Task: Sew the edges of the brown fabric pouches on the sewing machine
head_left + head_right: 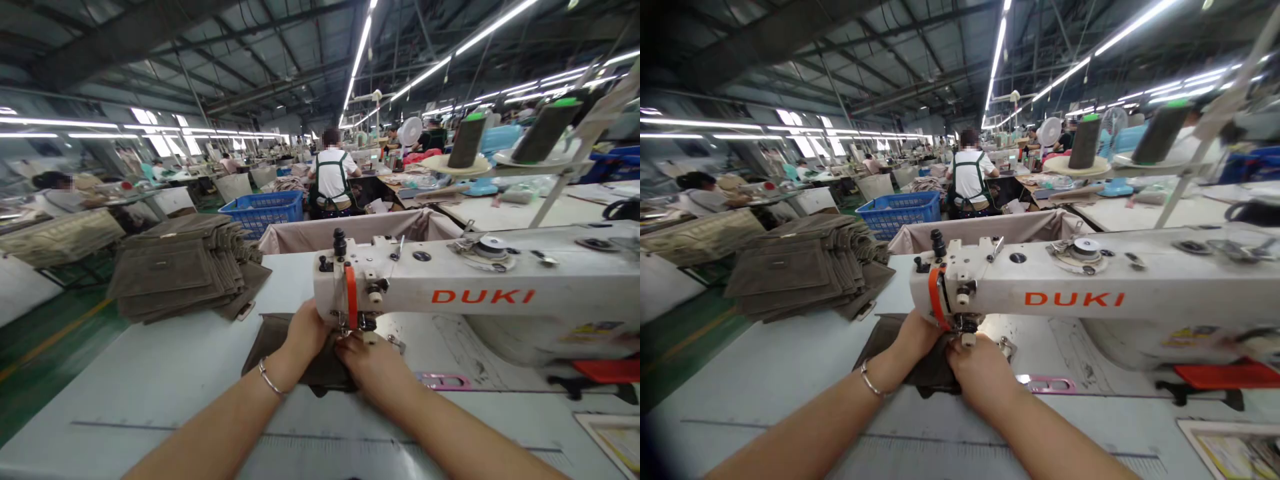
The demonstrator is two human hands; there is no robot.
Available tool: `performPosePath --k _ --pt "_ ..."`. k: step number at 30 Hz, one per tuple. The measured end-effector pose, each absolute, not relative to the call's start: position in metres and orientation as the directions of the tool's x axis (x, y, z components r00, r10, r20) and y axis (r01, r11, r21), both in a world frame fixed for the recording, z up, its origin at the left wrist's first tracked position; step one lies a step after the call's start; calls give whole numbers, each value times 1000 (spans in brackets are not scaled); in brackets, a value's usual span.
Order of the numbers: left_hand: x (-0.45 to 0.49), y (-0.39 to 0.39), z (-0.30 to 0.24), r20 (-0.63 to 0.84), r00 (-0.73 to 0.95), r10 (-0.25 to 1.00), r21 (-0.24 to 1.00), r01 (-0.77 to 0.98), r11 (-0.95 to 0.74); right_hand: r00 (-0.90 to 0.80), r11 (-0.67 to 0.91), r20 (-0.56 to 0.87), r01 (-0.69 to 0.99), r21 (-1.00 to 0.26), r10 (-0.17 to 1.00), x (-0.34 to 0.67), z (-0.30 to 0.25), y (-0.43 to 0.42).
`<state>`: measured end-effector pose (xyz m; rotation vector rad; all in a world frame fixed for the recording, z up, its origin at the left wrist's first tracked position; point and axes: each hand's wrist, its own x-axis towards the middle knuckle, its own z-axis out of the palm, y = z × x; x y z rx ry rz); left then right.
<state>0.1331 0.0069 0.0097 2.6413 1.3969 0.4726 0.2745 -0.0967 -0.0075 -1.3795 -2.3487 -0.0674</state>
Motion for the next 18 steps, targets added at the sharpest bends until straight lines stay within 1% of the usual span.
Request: performPosePath --k 8,13,18 --pt "107 -39 -7 255 714 652 288 588 -756 -386 521 469 830 -200 794 286 -33 -119" --pt "97 -38 -4 272 834 480 202 438 -876 -380 551 553 815 -179 742 278 -34 -120" --pt "96 -30 4 267 869 417 185 378 -907 -381 551 561 818 -166 734 275 -29 -122"
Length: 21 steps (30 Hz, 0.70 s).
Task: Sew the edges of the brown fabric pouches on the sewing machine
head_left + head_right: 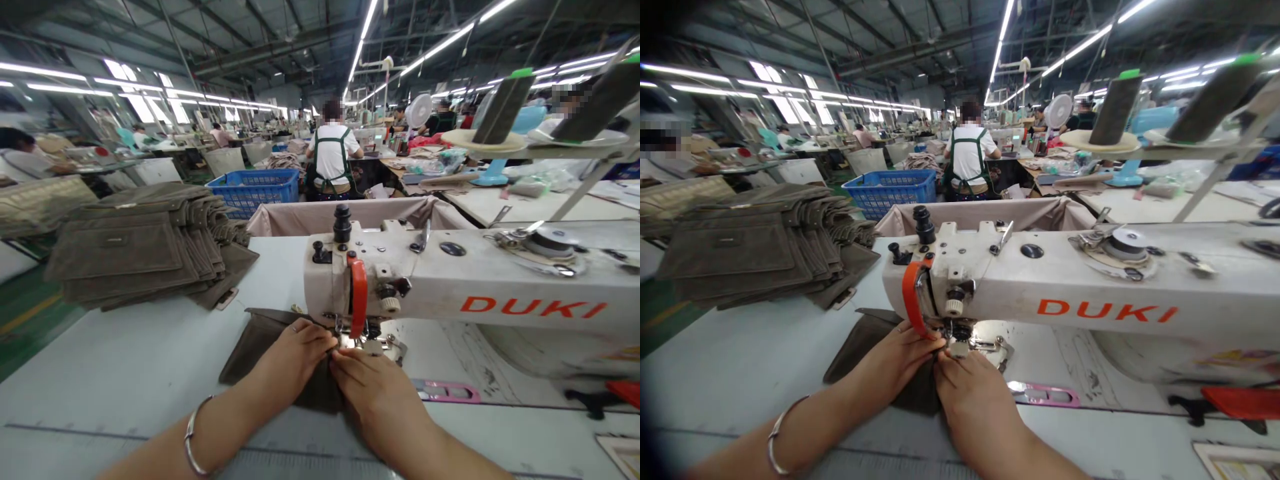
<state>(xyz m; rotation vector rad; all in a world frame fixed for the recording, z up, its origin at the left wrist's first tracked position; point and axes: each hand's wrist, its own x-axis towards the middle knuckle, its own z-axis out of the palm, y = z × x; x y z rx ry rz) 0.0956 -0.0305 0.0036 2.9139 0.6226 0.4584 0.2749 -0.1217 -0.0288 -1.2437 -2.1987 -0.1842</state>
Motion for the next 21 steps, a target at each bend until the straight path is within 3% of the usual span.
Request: performPosePath --k 6,18,21 --pt "95 -32 3 218 857 468 265 410 -873 -382 566 559 801 -197 736 277 -27 -123" --pt "98 -37 2 171 837 519 283 463 -840 -362 560 518 773 -297 775 279 -26 -121" --pt "93 -38 7 143 835 532 311 472 -825 -423 572 422 747 -338 802 293 -3 -128"
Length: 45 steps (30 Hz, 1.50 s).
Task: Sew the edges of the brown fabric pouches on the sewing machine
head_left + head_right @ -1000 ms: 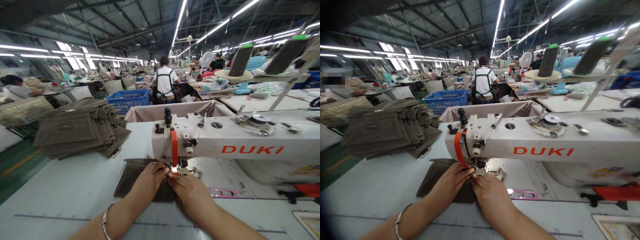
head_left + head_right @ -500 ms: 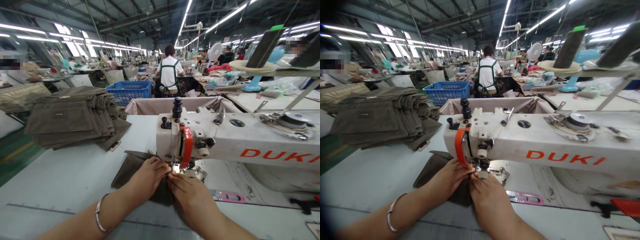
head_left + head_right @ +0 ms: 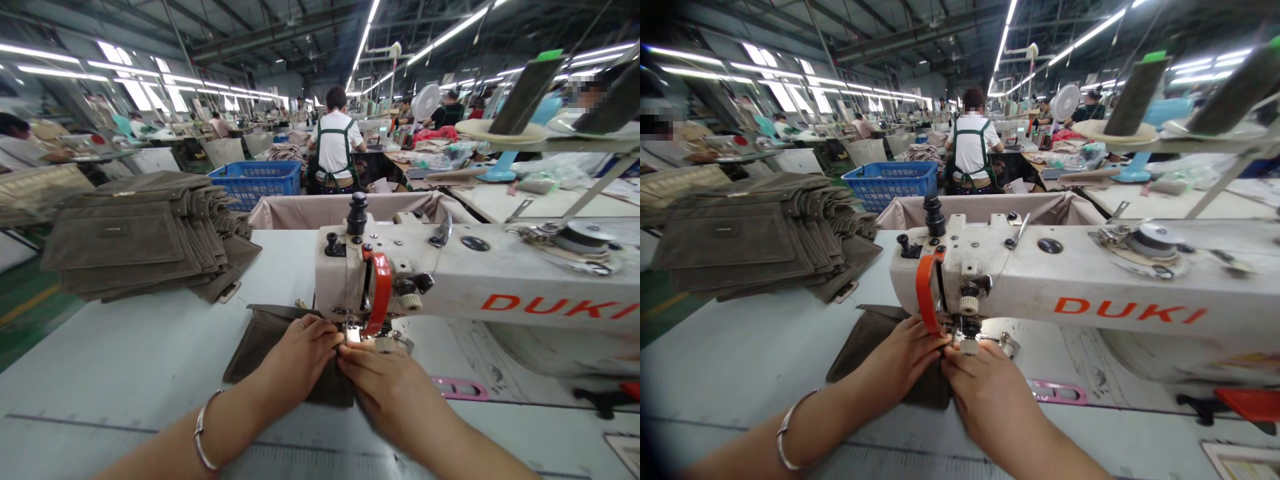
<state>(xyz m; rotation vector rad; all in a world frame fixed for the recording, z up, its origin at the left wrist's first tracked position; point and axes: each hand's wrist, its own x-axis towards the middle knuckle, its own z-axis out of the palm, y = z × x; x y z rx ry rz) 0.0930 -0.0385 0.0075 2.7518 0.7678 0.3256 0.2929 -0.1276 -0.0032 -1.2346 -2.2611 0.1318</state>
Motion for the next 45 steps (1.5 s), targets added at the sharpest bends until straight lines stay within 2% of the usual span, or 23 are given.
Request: performPosePath --k 3,5,7,11,13,17,19,22,26,37,40,45 --pt "82 -46 12 101 871 481 344 423 -838 -440 471 174 773 -426 881 318 26 -138" --pt "74 -54 11 103 900 423 340 368 -866 -415 402 73 799 -448 907 333 35 -140" --pt "70 -62 8 147 912 382 327 320 -889 -356 349 72 824 -446 932 341 29 -134" --pt "74 -67 4 244 882 403 343 310 -887 -95 177 229 912 -370 969 334 -1 -116" --pt "77 -66 4 267 867 420 339 324 -883 -104 221 325 912 -346 940 324 -7 -115" --pt "78 -61 5 326 850 414 343 301 -890 -472 609 395 693 -386 788 306 3 -131" --pt "78 -60 5 329 878 346 303 249 -920 -566 675 369 602 -426 737 301 8 -138" --pt "81 -60 2 251 934 253 213 201 -956 -574 675 357 591 -442 737 297 5 -142" --pt "86 -57 1 200 950 239 166 208 -964 -555 679 391 606 -414 734 295 -1 -139" --pt "93 -41 0 244 931 273 149 242 -959 -460 607 403 675 -420 791 292 -6 -133" --pt "92 -47 -2 296 907 299 178 255 -950 -458 593 382 679 -432 803 295 -8 -134" --pt "90 -55 -3 397 882 254 206 184 -961 -464 588 361 657 -472 809 303 -5 -136"
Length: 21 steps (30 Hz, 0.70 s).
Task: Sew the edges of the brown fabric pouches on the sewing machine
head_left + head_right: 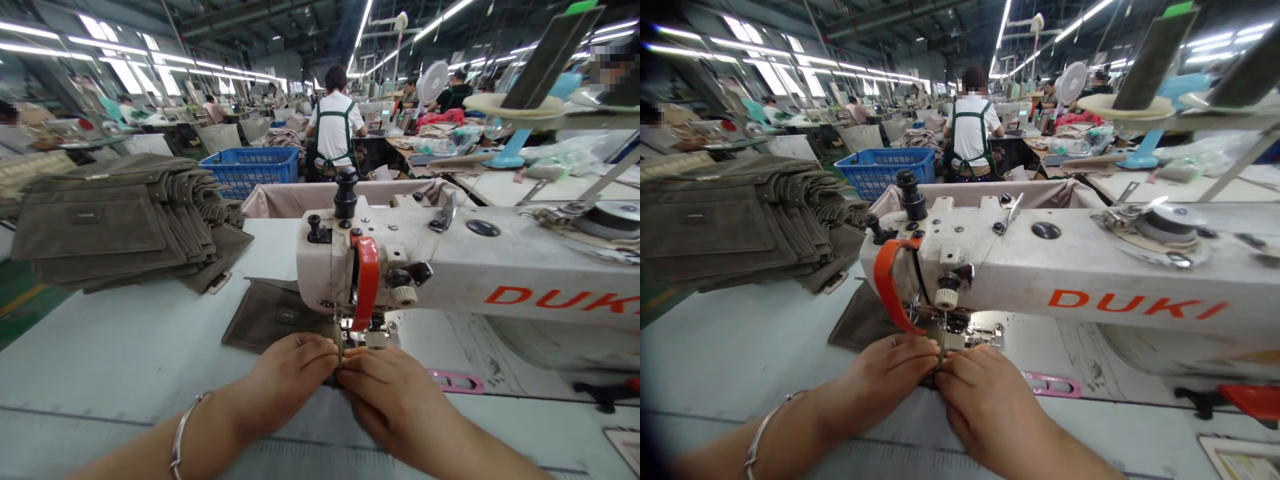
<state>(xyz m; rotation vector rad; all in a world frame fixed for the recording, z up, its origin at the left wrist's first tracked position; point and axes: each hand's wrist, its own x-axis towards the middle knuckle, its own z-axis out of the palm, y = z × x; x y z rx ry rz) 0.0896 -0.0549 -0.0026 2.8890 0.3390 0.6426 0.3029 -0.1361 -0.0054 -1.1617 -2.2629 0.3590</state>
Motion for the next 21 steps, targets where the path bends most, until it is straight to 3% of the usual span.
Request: performPosePath --k 10,21 --pt "95 -54 0 459 839 292 216 213 -953 -450 568 347 688 -452 823 307 -4 -134" --pt "95 -52 0 349 882 316 307 211 -928 -452 551 315 697 -459 835 309 -3 -136"
